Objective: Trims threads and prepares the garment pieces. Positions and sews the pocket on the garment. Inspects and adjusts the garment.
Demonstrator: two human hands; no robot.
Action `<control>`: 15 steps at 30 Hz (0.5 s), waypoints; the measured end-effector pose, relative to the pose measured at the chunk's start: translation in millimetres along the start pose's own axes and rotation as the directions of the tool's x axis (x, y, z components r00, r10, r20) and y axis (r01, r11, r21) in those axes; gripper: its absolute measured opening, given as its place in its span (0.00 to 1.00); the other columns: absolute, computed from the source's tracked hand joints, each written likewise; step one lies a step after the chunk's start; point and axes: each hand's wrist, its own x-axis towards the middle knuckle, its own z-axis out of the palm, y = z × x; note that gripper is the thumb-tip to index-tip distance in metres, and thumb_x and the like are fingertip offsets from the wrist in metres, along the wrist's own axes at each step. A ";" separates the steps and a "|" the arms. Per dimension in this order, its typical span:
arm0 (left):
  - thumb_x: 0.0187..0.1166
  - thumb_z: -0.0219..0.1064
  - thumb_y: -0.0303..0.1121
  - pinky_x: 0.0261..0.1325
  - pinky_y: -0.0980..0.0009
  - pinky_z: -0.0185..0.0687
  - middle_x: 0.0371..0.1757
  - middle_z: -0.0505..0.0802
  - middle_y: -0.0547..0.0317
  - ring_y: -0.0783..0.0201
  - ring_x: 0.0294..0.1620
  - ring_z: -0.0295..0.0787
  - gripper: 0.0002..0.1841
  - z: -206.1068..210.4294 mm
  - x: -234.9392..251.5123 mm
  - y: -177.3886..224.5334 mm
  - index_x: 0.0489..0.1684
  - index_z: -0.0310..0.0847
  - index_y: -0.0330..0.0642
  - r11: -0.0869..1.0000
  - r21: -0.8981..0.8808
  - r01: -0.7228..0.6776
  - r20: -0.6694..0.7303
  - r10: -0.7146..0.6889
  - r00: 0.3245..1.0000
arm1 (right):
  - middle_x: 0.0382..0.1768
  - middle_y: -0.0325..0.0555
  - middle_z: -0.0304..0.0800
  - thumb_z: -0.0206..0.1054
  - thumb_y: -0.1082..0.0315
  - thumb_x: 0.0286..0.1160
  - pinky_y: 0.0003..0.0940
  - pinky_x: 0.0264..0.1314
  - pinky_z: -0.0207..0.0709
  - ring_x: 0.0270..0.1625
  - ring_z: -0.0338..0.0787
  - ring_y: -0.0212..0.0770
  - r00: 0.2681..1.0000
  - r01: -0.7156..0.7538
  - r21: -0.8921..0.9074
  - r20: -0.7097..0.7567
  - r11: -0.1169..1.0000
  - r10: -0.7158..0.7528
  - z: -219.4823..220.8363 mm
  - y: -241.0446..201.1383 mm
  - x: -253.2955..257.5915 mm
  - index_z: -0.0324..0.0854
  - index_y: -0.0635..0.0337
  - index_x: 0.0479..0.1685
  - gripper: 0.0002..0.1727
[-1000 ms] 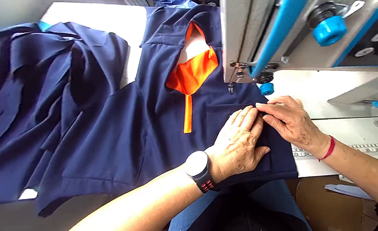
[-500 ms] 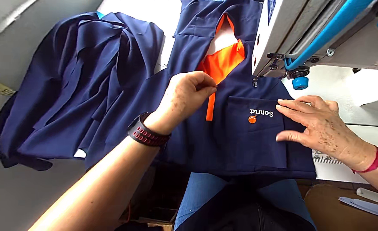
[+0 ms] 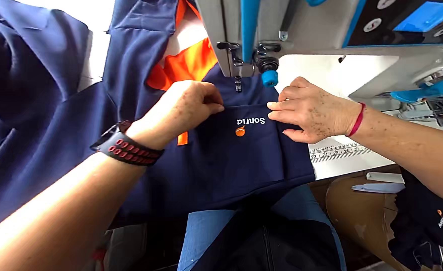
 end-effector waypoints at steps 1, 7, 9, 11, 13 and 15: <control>0.75 0.74 0.25 0.42 0.47 0.80 0.31 0.92 0.52 0.55 0.36 0.89 0.01 -1.3 -1.1 -0.7 0.35 0.91 0.40 1.000 0.002 0.020 0.000 -0.020 1.000 | 0.51 0.53 0.97 0.61 0.56 0.67 0.51 0.52 0.71 0.49 0.90 0.53 1.000 0.031 -0.029 -0.005 0.999 -0.031 0.9 -1.4 2.3 0.94 0.60 0.47 0.22; 0.74 0.75 0.24 0.42 0.54 0.79 0.32 0.92 0.55 0.61 0.36 0.88 0.02 -5.1 -3.1 -2.6 0.38 0.90 0.41 0.999 -0.008 0.037 0.022 -0.037 0.999 | 0.34 0.57 0.95 0.55 0.73 0.75 0.44 0.42 0.70 0.37 0.88 0.52 0.979 0.043 -0.189 -0.186 0.981 -0.079 19.5 -10.8 9.6 0.90 0.67 0.33 0.15; 0.73 0.75 0.23 0.44 0.55 0.81 0.34 0.93 0.56 0.62 0.36 0.89 0.04 -7.4 -4.0 -1.8 0.40 0.90 0.41 0.999 -0.009 0.052 0.050 -0.051 0.997 | 0.36 0.57 0.95 0.56 0.72 0.77 0.45 0.43 0.70 0.37 0.88 0.52 0.973 -0.002 -0.195 -0.229 0.981 -0.044 24.3 -13.9 7.7 0.90 0.67 0.34 0.15; 0.73 0.75 0.24 0.45 0.56 0.83 0.34 0.93 0.56 0.63 0.36 0.90 0.05 -9.0 -5.1 -2.5 0.41 0.90 0.42 0.998 -0.007 0.068 0.065 -0.067 0.996 | 0.40 0.58 0.96 0.56 0.71 0.80 0.44 0.42 0.71 0.37 0.88 0.52 0.960 -0.040 -0.195 -0.279 0.980 -0.016 29.8 -16.6 4.2 0.91 0.66 0.36 0.15; 0.74 0.76 0.25 0.43 0.55 0.82 0.32 0.92 0.56 0.62 0.35 0.88 0.03 -9.7 -4.8 -2.2 0.39 0.90 0.42 0.995 0.003 0.100 0.072 -0.100 0.992 | 0.42 0.58 0.96 0.56 0.73 0.80 0.44 0.42 0.71 0.38 0.88 0.52 0.955 -0.073 -0.186 -0.296 0.980 0.015 31.7 -19.6 0.6 0.91 0.67 0.39 0.15; 0.73 0.76 0.26 0.41 0.56 0.80 0.30 0.92 0.57 0.63 0.33 0.87 0.02 -10.8 -3.5 -2.1 0.36 0.90 0.42 0.992 0.008 0.123 0.075 -0.124 0.990 | 0.45 0.58 0.96 0.55 0.74 0.78 0.45 0.43 0.72 0.39 0.89 0.53 0.959 -0.087 -0.156 -0.282 0.984 0.040 30.4 -20.8 -1.4 0.92 0.67 0.42 0.16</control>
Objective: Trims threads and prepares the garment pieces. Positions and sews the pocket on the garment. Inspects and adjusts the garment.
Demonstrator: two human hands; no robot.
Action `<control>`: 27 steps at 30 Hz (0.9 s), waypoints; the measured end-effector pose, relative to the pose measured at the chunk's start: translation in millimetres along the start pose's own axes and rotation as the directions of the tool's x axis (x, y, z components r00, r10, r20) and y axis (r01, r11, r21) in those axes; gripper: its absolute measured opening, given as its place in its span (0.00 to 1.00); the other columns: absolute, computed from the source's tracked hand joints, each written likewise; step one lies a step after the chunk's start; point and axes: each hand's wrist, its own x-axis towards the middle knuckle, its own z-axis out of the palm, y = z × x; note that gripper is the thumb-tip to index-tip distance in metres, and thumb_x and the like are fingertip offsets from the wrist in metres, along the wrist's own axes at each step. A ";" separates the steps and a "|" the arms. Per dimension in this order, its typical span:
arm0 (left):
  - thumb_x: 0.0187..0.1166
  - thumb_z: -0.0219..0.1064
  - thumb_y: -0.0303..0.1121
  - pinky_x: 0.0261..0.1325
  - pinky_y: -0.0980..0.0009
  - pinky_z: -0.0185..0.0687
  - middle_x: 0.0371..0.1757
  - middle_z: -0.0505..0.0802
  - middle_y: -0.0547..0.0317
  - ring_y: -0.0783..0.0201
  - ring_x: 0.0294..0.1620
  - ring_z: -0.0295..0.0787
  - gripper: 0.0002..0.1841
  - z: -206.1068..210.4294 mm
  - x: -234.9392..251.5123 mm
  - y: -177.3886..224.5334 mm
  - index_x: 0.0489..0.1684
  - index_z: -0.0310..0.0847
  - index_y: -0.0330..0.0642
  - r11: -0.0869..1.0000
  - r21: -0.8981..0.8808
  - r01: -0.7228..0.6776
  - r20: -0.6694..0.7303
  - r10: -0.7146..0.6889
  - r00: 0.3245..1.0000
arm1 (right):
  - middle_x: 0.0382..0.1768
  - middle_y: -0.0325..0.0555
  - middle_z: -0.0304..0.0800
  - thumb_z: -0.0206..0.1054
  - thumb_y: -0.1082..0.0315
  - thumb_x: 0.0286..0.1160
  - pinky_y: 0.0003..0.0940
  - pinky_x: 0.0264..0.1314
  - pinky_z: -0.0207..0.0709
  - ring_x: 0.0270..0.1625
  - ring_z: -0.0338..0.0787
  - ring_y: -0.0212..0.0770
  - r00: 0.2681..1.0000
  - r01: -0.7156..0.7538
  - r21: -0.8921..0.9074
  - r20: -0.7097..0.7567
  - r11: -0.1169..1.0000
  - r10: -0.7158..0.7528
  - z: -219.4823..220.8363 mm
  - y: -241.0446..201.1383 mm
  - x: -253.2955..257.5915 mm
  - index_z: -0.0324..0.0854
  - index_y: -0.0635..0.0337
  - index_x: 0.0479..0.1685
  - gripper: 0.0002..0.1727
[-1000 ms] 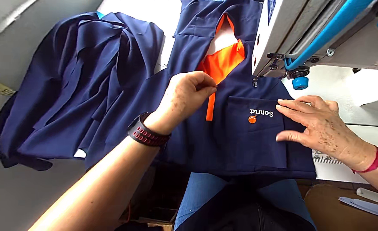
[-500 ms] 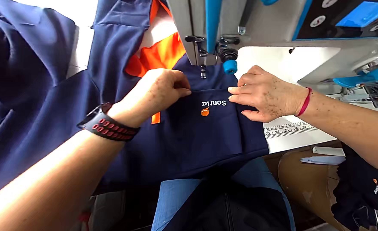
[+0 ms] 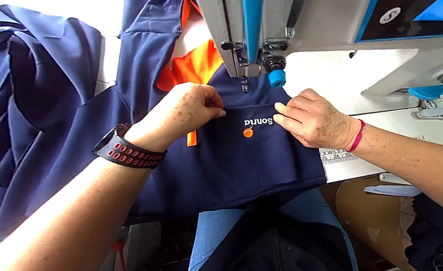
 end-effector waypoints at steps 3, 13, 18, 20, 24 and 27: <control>0.74 0.76 0.27 0.39 0.59 0.78 0.28 0.91 0.60 0.65 0.31 0.85 0.02 -0.3 0.6 -2.3 0.33 0.90 0.43 1.000 -0.008 -0.001 0.007 0.001 1.000 | 0.44 0.57 0.97 0.56 0.74 0.77 0.44 0.44 0.73 0.40 0.90 0.52 1.000 0.007 0.015 0.007 1.000 -0.007 -2.2 2.6 1.0 0.92 0.67 0.42 0.15; 0.76 0.76 0.31 0.39 0.54 0.77 0.32 0.88 0.53 0.58 0.33 0.84 0.07 1.7 0.5 -3.5 0.29 0.87 0.39 0.998 0.060 -0.002 -0.005 0.002 1.000 | 0.36 0.57 0.96 0.58 0.75 0.79 0.42 0.40 0.71 0.34 0.87 0.50 0.995 0.015 -0.046 -0.098 0.999 -0.020 8.3 2.9 3.0 0.90 0.67 0.38 0.13; 0.78 0.72 0.30 0.42 0.54 0.77 0.37 0.86 0.50 0.57 0.37 0.83 0.08 -1.4 -0.1 -2.9 0.30 0.88 0.38 0.998 0.068 -0.013 0.041 0.011 0.999 | 0.36 0.57 0.96 0.56 0.79 0.78 0.42 0.41 0.71 0.35 0.88 0.50 0.998 0.018 -0.044 -0.054 0.999 -0.021 4.3 1.6 6.3 0.90 0.68 0.36 0.14; 0.80 0.70 0.29 0.43 0.53 0.78 0.39 0.87 0.50 0.56 0.39 0.84 0.08 -2.3 -0.4 -3.3 0.32 0.89 0.37 0.997 0.075 -0.025 0.049 0.021 0.999 | 0.36 0.57 0.96 0.56 0.78 0.78 0.43 0.40 0.71 0.34 0.88 0.51 0.998 0.015 -0.047 -0.062 0.999 -0.018 5.6 1.9 5.7 0.90 0.68 0.35 0.14; 0.80 0.69 0.28 0.42 0.54 0.76 0.36 0.87 0.50 0.56 0.38 0.83 0.08 -3.7 -1.8 -1.9 0.30 0.89 0.37 0.998 0.060 -0.028 0.058 0.025 0.998 | 0.37 0.58 0.96 0.56 0.77 0.79 0.42 0.39 0.70 0.33 0.87 0.51 0.995 -0.001 -0.058 -0.100 0.998 -0.005 8.6 -0.5 2.4 0.89 0.68 0.35 0.14; 0.79 0.71 0.29 0.39 0.57 0.75 0.34 0.85 0.53 0.60 0.35 0.81 0.09 -8.9 -2.4 2.7 0.27 0.88 0.38 0.998 0.056 0.015 0.110 -0.021 0.994 | 0.39 0.58 0.97 0.55 0.78 0.79 0.43 0.41 0.73 0.36 0.90 0.51 0.994 -0.024 -0.062 -0.112 0.998 0.017 7.9 -5.2 0.4 0.90 0.68 0.37 0.14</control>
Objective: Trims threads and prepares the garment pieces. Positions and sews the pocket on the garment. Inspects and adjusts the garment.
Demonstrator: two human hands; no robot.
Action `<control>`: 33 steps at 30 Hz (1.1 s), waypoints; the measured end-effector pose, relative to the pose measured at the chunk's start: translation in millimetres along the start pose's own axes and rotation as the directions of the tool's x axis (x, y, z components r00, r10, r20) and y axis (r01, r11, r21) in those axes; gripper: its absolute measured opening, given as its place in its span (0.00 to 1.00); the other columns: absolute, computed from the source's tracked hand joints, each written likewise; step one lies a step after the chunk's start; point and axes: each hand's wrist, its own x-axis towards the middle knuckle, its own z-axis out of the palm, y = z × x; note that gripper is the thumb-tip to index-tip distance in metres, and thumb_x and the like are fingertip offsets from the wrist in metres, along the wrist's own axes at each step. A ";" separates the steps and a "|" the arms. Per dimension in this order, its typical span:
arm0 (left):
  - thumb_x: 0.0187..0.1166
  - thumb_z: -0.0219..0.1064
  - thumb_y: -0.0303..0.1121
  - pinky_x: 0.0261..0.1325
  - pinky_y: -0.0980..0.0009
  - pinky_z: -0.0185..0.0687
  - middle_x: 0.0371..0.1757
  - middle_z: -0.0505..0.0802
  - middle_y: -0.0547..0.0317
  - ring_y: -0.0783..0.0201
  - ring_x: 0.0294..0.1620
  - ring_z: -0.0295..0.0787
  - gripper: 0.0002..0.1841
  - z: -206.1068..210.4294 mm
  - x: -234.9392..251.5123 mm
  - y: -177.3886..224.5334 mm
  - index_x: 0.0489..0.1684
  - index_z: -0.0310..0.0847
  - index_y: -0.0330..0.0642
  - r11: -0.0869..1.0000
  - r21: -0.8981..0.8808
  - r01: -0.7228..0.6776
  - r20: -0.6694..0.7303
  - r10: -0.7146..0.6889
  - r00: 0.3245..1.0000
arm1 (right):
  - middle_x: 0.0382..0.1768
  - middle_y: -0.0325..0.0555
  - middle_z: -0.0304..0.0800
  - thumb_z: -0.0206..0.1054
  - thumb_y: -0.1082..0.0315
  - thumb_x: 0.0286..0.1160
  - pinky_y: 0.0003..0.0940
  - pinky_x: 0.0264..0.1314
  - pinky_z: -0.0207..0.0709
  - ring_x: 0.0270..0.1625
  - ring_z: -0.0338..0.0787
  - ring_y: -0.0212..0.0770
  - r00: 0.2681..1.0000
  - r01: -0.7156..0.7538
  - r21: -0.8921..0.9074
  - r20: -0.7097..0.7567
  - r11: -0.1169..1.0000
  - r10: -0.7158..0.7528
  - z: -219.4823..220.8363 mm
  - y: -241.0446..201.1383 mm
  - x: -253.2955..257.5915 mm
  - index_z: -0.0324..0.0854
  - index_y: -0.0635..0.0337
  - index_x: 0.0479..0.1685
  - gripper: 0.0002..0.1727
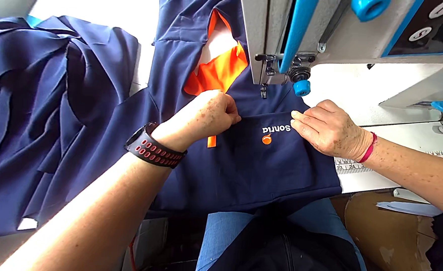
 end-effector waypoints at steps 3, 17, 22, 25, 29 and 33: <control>0.79 0.71 0.29 0.39 0.59 0.74 0.33 0.84 0.54 0.60 0.35 0.80 0.10 -4.0 -0.9 1.4 0.25 0.88 0.38 1.000 0.005 0.014 0.069 -0.015 0.997 | 0.41 0.57 0.97 0.55 0.78 0.79 0.42 0.43 0.73 0.38 0.91 0.50 1.000 -0.015 -0.009 0.009 1.000 0.015 -3.3 -7.7 -1.2 0.90 0.68 0.38 0.15; 0.78 0.72 0.29 0.44 0.51 0.76 0.37 0.87 0.47 0.51 0.43 0.83 0.09 1.8 -0.1 5.3 0.27 0.89 0.36 0.998 0.066 0.016 0.060 -0.019 0.998 | 0.45 0.55 0.97 0.57 0.76 0.79 0.45 0.45 0.74 0.44 0.91 0.53 0.994 -0.076 0.065 0.087 0.995 0.070 -8.1 -9.3 -3.3 0.91 0.65 0.41 0.14; 0.78 0.72 0.29 0.46 0.51 0.77 0.40 0.87 0.47 0.52 0.43 0.84 0.08 1.1 -1.1 2.0 0.30 0.90 0.36 0.998 0.063 -0.011 0.050 0.008 0.999 | 0.47 0.54 0.97 0.57 0.74 0.76 0.46 0.47 0.71 0.47 0.90 0.52 0.990 -0.101 0.153 0.110 0.983 0.085 -9.1 -2.4 -4.8 0.93 0.64 0.44 0.15; 0.77 0.72 0.30 0.45 0.53 0.77 0.40 0.88 0.49 0.55 0.41 0.84 0.07 0.3 -0.6 -0.4 0.30 0.91 0.38 0.998 0.060 -0.034 0.048 0.032 0.998 | 0.49 0.54 0.97 0.59 0.74 0.77 0.46 0.48 0.72 0.48 0.90 0.52 0.988 -0.113 0.177 0.127 0.978 0.091 -10.2 -1.3 -6.4 0.94 0.63 0.46 0.15; 0.77 0.73 0.30 0.43 0.54 0.74 0.35 0.86 0.51 0.55 0.41 0.82 0.08 0.5 0.8 0.6 0.27 0.90 0.38 0.998 0.058 -0.032 0.044 0.030 0.999 | 0.48 0.53 0.97 0.60 0.74 0.77 0.45 0.46 0.72 0.44 0.90 0.51 0.992 -0.085 0.169 0.106 0.982 0.068 -10.2 2.3 -6.3 0.94 0.63 0.43 0.14; 0.77 0.73 0.29 0.43 0.56 0.75 0.37 0.85 0.51 0.56 0.41 0.82 0.08 -1.5 0.5 2.8 0.27 0.90 0.37 0.999 0.044 0.000 0.073 -0.003 0.997 | 0.47 0.54 0.97 0.59 0.74 0.76 0.45 0.45 0.72 0.43 0.90 0.51 0.994 -0.070 0.156 0.097 0.985 0.055 -9.4 0.7 -5.7 0.94 0.64 0.43 0.15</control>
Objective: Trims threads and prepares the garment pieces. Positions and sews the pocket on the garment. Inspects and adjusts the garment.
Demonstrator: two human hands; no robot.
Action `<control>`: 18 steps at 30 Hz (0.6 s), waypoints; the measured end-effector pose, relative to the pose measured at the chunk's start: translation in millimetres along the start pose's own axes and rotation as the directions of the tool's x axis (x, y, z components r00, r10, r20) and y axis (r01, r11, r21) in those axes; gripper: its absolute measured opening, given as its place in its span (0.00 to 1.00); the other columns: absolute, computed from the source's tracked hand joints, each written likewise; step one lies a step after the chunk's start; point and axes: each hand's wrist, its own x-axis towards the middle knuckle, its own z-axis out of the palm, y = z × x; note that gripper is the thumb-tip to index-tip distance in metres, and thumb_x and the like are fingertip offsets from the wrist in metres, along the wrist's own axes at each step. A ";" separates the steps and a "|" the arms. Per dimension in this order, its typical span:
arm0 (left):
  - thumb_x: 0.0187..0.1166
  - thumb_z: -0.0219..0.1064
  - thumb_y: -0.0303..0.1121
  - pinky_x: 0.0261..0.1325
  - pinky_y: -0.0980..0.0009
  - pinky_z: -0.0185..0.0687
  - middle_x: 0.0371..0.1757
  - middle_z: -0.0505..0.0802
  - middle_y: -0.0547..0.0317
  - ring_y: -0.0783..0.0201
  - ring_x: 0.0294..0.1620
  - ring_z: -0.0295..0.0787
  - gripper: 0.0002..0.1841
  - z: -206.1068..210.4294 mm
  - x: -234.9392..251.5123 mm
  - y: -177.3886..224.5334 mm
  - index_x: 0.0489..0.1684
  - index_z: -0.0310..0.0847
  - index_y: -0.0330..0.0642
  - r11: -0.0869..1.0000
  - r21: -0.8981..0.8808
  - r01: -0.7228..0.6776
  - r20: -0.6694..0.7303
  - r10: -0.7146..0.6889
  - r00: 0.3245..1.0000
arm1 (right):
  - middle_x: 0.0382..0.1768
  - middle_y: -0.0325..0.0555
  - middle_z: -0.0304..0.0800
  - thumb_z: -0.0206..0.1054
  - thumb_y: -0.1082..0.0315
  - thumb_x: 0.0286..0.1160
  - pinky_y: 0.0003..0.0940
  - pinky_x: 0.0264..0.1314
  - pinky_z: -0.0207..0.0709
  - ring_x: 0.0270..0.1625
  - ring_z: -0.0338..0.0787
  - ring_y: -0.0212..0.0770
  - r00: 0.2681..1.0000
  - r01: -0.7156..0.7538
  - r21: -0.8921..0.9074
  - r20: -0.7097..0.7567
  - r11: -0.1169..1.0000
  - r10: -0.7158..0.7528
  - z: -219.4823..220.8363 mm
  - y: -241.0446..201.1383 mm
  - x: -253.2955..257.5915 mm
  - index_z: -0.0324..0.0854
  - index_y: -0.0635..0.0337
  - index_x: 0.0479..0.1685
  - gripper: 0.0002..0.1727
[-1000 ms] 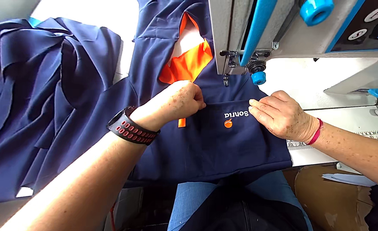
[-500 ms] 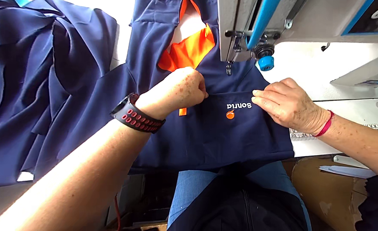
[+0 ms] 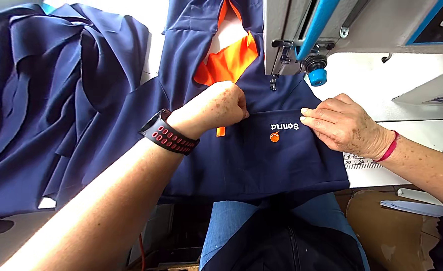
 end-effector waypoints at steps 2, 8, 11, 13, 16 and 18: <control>0.77 0.73 0.29 0.42 0.57 0.75 0.36 0.85 0.53 0.58 0.40 0.82 0.09 -0.1 0.3 -1.2 0.25 0.89 0.38 1.000 -0.002 -0.006 0.000 0.006 1.000 | 0.48 0.53 0.97 0.58 0.74 0.74 0.45 0.45 0.72 0.44 0.90 0.51 1.000 0.000 0.001 0.009 1.000 0.000 -0.6 0.2 -0.9 0.94 0.63 0.44 0.16; 0.77 0.73 0.30 0.46 0.53 0.75 0.38 0.86 0.49 0.53 0.44 0.83 0.09 0.5 3.9 1.3 0.25 0.89 0.38 0.999 0.038 0.022 -0.002 -0.022 1.000 | 0.53 0.52 0.96 0.56 0.76 0.72 0.44 0.46 0.72 0.48 0.90 0.50 0.999 -0.025 0.038 0.041 0.999 0.024 -1.9 1.4 -4.8 0.94 0.61 0.48 0.18; 0.76 0.74 0.30 0.46 0.53 0.75 0.38 0.86 0.49 0.53 0.44 0.83 0.09 -0.3 4.3 2.7 0.25 0.89 0.37 0.999 0.041 0.024 0.003 -0.024 1.000 | 0.51 0.50 0.97 0.55 0.77 0.72 0.43 0.45 0.71 0.48 0.89 0.49 0.998 -0.061 0.055 0.035 0.997 0.059 -2.2 1.3 -5.3 0.93 0.61 0.52 0.20; 0.76 0.74 0.30 0.45 0.54 0.75 0.38 0.86 0.50 0.55 0.44 0.83 0.09 -1.0 3.8 1.6 0.25 0.89 0.38 0.999 0.032 0.018 0.004 -0.019 1.000 | 0.49 0.49 0.97 0.54 0.78 0.72 0.43 0.44 0.71 0.46 0.89 0.49 0.997 -0.076 0.057 0.029 0.996 0.074 -1.5 1.5 -5.0 0.92 0.61 0.56 0.22; 0.76 0.75 0.32 0.45 0.56 0.75 0.37 0.86 0.52 0.57 0.43 0.82 0.10 -1.6 1.8 -2.8 0.25 0.90 0.38 1.000 0.017 -0.011 -0.001 0.011 1.000 | 0.53 0.49 0.97 0.55 0.78 0.73 0.44 0.45 0.71 0.48 0.89 0.49 0.996 -0.085 0.064 0.042 0.994 0.082 -0.4 1.8 -5.9 0.94 0.58 0.52 0.21; 0.76 0.75 0.32 0.45 0.57 0.74 0.36 0.86 0.52 0.57 0.43 0.82 0.10 -2.3 1.1 -3.7 0.25 0.90 0.38 1.000 0.005 -0.018 0.005 0.018 1.000 | 0.53 0.48 0.97 0.55 0.78 0.72 0.44 0.44 0.70 0.48 0.89 0.49 0.996 -0.083 0.061 0.048 0.995 0.080 -1.3 1.9 -6.0 0.95 0.58 0.51 0.21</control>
